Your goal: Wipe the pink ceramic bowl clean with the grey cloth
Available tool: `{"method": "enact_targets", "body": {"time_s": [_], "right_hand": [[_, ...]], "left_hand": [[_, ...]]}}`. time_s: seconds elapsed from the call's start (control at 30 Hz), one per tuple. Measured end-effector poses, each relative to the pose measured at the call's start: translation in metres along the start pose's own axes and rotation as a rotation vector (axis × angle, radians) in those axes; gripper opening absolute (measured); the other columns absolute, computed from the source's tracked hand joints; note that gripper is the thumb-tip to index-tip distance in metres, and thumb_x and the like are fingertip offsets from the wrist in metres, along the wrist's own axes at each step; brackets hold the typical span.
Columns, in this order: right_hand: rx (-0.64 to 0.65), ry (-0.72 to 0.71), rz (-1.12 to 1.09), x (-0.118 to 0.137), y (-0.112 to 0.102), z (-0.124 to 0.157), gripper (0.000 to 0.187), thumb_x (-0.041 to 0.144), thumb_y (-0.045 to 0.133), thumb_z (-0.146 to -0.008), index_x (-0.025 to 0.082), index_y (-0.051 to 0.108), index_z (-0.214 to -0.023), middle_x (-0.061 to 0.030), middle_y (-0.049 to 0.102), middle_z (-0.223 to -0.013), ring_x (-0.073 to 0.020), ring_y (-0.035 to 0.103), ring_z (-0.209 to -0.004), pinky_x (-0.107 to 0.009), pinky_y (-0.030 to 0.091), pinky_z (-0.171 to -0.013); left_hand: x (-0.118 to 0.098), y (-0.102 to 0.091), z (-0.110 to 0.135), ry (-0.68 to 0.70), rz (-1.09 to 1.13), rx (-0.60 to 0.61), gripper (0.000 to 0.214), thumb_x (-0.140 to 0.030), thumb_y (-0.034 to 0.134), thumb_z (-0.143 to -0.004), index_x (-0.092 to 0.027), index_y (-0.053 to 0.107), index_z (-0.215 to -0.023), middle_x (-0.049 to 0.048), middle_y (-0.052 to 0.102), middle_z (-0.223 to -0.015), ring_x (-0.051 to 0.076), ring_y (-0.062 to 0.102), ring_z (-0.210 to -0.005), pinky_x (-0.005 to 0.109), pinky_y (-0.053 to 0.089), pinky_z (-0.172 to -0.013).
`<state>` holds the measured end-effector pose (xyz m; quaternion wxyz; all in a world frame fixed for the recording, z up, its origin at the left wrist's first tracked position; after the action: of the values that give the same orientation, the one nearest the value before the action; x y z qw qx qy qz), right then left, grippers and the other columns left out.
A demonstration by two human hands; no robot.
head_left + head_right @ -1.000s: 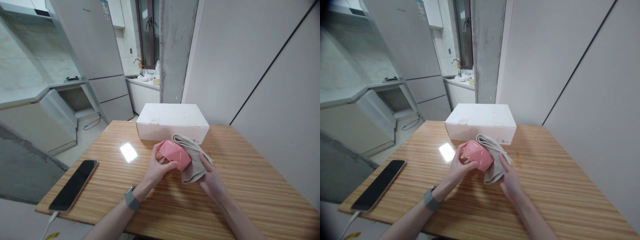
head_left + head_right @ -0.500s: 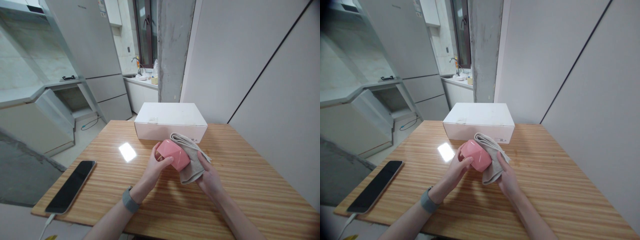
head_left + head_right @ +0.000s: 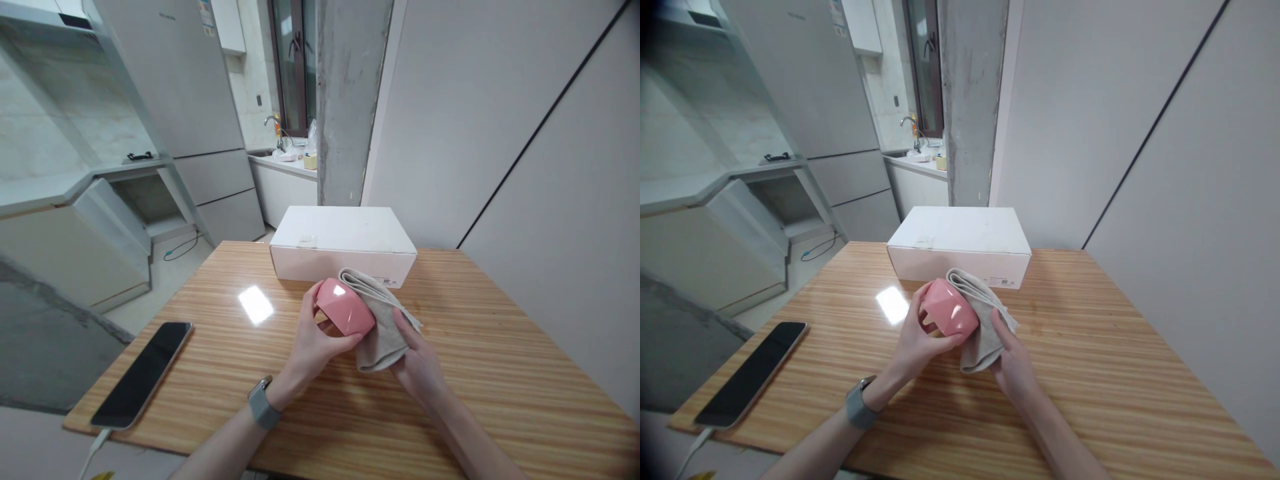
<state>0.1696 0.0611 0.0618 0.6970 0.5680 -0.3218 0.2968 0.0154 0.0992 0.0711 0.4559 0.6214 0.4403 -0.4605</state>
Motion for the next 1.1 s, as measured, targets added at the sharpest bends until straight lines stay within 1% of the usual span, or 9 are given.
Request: {"method": "enact_targets", "body": {"time_s": [0.1,0.27,0.43,0.57,0.67,0.77,0.87,0.97,1.1], "right_hand": [[0.009,-0.034,-0.003,0.000,-0.001,0.000,0.040,0.050,0.078,-0.071,0.026,0.075,-0.102,-0.0056,0.075,-0.109,-0.0313,0.052,-0.128,-0.048,0.040,-0.110],[0.040,-0.043,-0.003,0.003,0.005,0.000,0.040,0.049,0.074,-0.075,0.024,0.074,-0.106,-0.0072,0.074,-0.111,-0.0322,0.050,-0.130,-0.050,0.040,-0.110],[0.047,-0.057,-0.013,0.007,0.009,0.001,0.040,0.051,0.072,-0.076,0.024,0.074,-0.106,-0.0059,0.075,-0.109,-0.0318,0.053,-0.127,-0.050,0.041,-0.109],[0.023,-0.064,-0.018,0.006,0.003,0.001,0.038,0.051,0.073,-0.075,0.025,0.075,-0.102,-0.0051,0.075,-0.107,-0.0305,0.053,-0.127,-0.049,0.041,-0.109],[0.001,-0.029,-0.037,0.004,0.000,0.000,0.036,0.052,0.075,-0.073,0.025,0.077,-0.096,-0.0046,0.076,-0.103,-0.0307,0.055,-0.125,-0.049,0.041,-0.109],[-0.021,0.012,-0.074,0.002,0.000,-0.001,0.036,0.053,0.075,-0.072,0.025,0.077,-0.094,-0.0045,0.076,-0.104,-0.0311,0.056,-0.124,-0.049,0.041,-0.108],[-0.011,0.027,-0.073,0.001,0.002,-0.002,0.037,0.054,0.073,-0.074,0.024,0.077,-0.095,-0.0059,0.075,-0.107,-0.0311,0.054,-0.126,-0.049,0.040,-0.109],[-0.012,0.038,-0.059,0.000,0.002,0.000,0.038,0.054,0.075,-0.072,0.023,0.077,-0.095,-0.0069,0.075,-0.108,-0.0317,0.053,-0.127,-0.049,0.040,-0.109],[-0.051,0.019,-0.056,0.004,0.003,0.004,0.038,0.054,0.077,-0.069,0.025,0.077,-0.094,-0.0057,0.075,-0.107,-0.0324,0.054,-0.126,-0.049,0.041,-0.109]], "left_hand": [[0.001,0.001,0.001,0.047,-0.044,-0.033,0.096,-0.022,0.088,-0.051,-0.025,0.040,-0.133,0.0116,0.048,-0.135,0.029,0.053,-0.118,0.038,0.053,-0.090],[-0.003,0.002,0.000,-0.090,0.074,-0.011,0.098,-0.021,0.090,-0.049,-0.029,0.039,-0.133,0.0099,0.046,-0.139,0.027,0.057,-0.111,0.033,0.055,-0.083],[-0.003,-0.002,-0.005,-0.202,0.252,0.016,0.067,-0.038,0.074,-0.072,-0.029,0.044,-0.131,0.0085,0.053,-0.130,0.024,0.060,-0.101,0.031,0.057,-0.069],[0.006,-0.006,-0.007,-0.222,0.299,-0.009,0.080,-0.032,0.081,-0.066,-0.029,0.039,-0.134,0.0094,0.055,-0.127,0.024,0.061,-0.103,0.032,0.056,-0.074],[0.011,-0.006,-0.007,-0.240,0.315,0.033,0.073,-0.033,0.082,-0.065,-0.021,0.046,-0.127,0.0124,0.058,-0.123,0.025,0.061,-0.105,0.033,0.055,-0.078],[0.008,-0.005,-0.005,-0.187,0.227,0.025,0.069,-0.030,0.084,-0.063,-0.019,0.049,-0.121,0.0115,0.059,-0.122,0.024,0.061,-0.104,0.032,0.053,-0.083],[0.000,-0.003,-0.002,-0.126,0.116,-0.011,0.080,-0.025,0.087,-0.057,-0.023,0.045,-0.125,0.0092,0.057,-0.124,0.024,0.061,-0.106,0.031,0.053,-0.083],[-0.004,0.000,0.001,-0.081,0.065,-0.003,0.088,-0.024,0.087,-0.057,-0.027,0.040,-0.132,0.0096,0.055,-0.127,0.026,0.059,-0.110,0.033,0.055,-0.081],[-0.008,-0.001,0.003,0.028,-0.042,-0.022,0.093,-0.023,0.089,-0.053,-0.025,0.043,-0.134,0.0115,0.053,-0.130,0.029,0.055,-0.115,0.037,0.053,-0.088]]}}
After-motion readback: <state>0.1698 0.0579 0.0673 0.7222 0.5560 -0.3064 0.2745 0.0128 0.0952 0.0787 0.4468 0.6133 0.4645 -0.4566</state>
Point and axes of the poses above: each hand's wrist, its own z-axis away from the middle knuckle, its own y-axis out of the palm, x = y × z, the point moved 2 cm from there along -z, towards the middle knuckle
